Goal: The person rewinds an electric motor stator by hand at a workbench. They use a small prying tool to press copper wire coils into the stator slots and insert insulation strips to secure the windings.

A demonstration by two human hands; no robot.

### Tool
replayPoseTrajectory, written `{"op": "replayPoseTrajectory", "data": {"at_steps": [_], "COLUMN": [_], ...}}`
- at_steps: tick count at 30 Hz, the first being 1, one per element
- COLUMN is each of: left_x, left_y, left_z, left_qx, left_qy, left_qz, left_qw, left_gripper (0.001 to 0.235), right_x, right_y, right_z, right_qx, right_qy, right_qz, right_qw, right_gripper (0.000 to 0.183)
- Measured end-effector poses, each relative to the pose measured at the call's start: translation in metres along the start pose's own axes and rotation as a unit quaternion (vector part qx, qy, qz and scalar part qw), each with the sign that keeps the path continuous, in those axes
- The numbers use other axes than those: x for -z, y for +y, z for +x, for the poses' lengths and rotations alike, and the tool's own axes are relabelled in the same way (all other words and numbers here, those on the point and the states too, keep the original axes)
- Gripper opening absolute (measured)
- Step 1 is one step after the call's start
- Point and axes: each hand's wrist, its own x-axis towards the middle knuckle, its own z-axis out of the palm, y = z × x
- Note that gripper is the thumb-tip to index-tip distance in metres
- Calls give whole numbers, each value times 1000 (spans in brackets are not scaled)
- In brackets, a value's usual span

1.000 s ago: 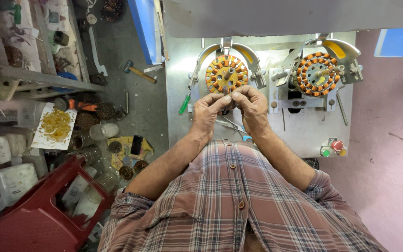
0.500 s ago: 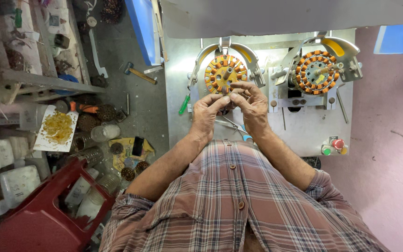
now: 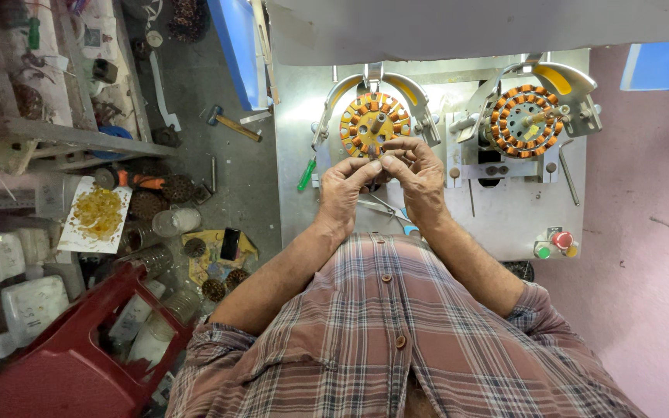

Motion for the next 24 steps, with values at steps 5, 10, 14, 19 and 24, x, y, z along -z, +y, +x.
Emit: {"op": "replayPoseTrajectory", "data": {"at_steps": [5, 10, 14, 19, 24], "left_x": [-2, -5, -4, -2, -3], "left_y": [2, 4, 3, 2, 1], "left_z": [-2, -4, -4, -2, -1], "left_qx": [2, -23, -25, -8, -4], "left_qy": [-4, -17, -13, -9, -14], "left_qz": [-4, -1, 13, -18, -27], "left_qw": [1000, 1000, 1000, 1000, 1000], "left_gripper": [13, 13, 13, 13, 13], "right_x": [1, 2, 0, 2, 6], "right_y": [2, 0, -1, -2, 5], "right_z": [0, 3, 3, 0, 0], "right_qx": [-5, -41, -36, -43, -41], "right_qy": [-3, -5, -10, -12, -18], "right_qz": [12, 22, 0, 9, 72], "right_qw": [1000, 999, 999, 999, 996], "right_gripper": [26, 21, 15, 14, 15]}}
